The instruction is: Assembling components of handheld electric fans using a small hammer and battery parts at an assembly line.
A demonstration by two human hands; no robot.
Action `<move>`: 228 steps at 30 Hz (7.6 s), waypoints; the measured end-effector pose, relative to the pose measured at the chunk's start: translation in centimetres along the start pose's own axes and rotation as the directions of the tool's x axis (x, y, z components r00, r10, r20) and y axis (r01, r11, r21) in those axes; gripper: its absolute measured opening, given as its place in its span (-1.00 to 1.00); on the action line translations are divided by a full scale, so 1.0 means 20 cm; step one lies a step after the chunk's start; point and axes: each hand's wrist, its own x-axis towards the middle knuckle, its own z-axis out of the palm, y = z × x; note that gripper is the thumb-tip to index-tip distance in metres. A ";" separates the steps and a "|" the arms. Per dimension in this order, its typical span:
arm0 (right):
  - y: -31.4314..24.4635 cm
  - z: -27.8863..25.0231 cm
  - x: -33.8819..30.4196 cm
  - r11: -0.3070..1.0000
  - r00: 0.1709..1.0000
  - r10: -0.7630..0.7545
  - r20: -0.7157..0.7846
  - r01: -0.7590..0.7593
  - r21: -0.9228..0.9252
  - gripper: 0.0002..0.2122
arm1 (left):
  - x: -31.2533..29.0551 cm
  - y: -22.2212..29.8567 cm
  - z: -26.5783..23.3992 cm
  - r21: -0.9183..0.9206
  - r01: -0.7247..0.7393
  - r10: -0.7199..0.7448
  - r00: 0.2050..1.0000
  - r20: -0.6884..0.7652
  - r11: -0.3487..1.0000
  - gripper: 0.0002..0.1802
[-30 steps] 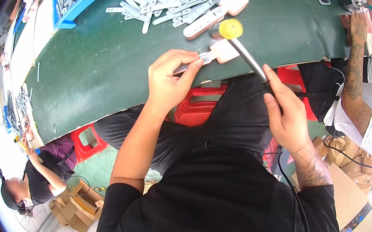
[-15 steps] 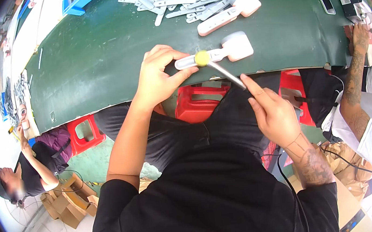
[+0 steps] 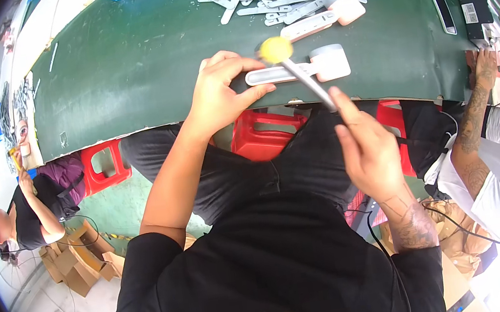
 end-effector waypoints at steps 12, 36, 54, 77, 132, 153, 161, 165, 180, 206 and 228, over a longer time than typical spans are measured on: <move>-0.04 0.03 0.07 0.993 0.967 0.105 0.231 -0.090 -0.074 -0.46 | 0.01 0.00 0.00 -0.080 0.124 -0.125 0.992 -0.003 0.989 -0.15; 0.24 -0.07 0.09 0.961 0.961 0.275 0.023 -0.274 -0.030 -0.56 | 0.33 0.10 0.33 0.108 0.016 0.005 0.981 -0.194 0.994 -0.39; 0.09 0.00 0.08 0.986 0.986 0.164 0.020 -0.164 -0.044 -0.49 | 0.29 0.09 0.35 -0.068 0.089 -0.104 0.964 -0.245 0.994 0.33; 1.11 -0.14 0.16 0.858 0.707 0.057 -0.705 -0.395 -0.327 -0.84 | 0.43 0.22 0.34 0.469 -0.154 0.181 0.983 -0.014 0.870 -0.30; 1.10 -0.09 0.16 0.877 0.699 0.073 -0.711 -0.384 -0.287 -0.74 | 0.61 0.27 0.14 -0.505 0.234 -0.186 0.972 0.144 0.831 -0.75; 1.08 -0.15 0.16 0.899 0.622 0.008 -0.783 -0.347 -0.267 -0.67 | 1.51 0.09 0.33 0.405 -0.521 0.327 0.827 0.457 0.751 -0.83; 1.06 -0.36 0.42 0.984 0.654 0.113 -0.748 -0.178 -0.007 -0.74 | 0.91 0.22 0.42 -0.193 -0.145 0.131 0.988 -0.085 0.970 -0.71; 1.26 -0.56 0.79 0.997 0.758 -0.022 -0.652 -0.036 -0.075 -0.56 | 0.67 0.26 0.60 -0.143 -0.275 0.273 0.961 -0.037 0.951 -0.70; 1.34 -0.39 0.63 0.991 0.813 0.102 -0.573 -0.134 -0.014 -0.58 | 0.65 0.25 0.59 -0.312 -0.310 0.323 0.946 -0.009 0.898 -0.75; 0.62 -0.38 0.42 0.873 0.909 0.416 0.012 -0.396 -0.285 -0.46 | 0.42 0.20 0.54 -0.413 -0.034 -0.017 0.993 -0.118 0.910 -0.73; 0.58 0.01 0.55 0.819 0.814 0.474 -0.335 -0.547 -0.171 -0.51 | 0.40 0.39 0.44 -0.164 -0.045 0.061 0.994 0.088 0.985 -0.84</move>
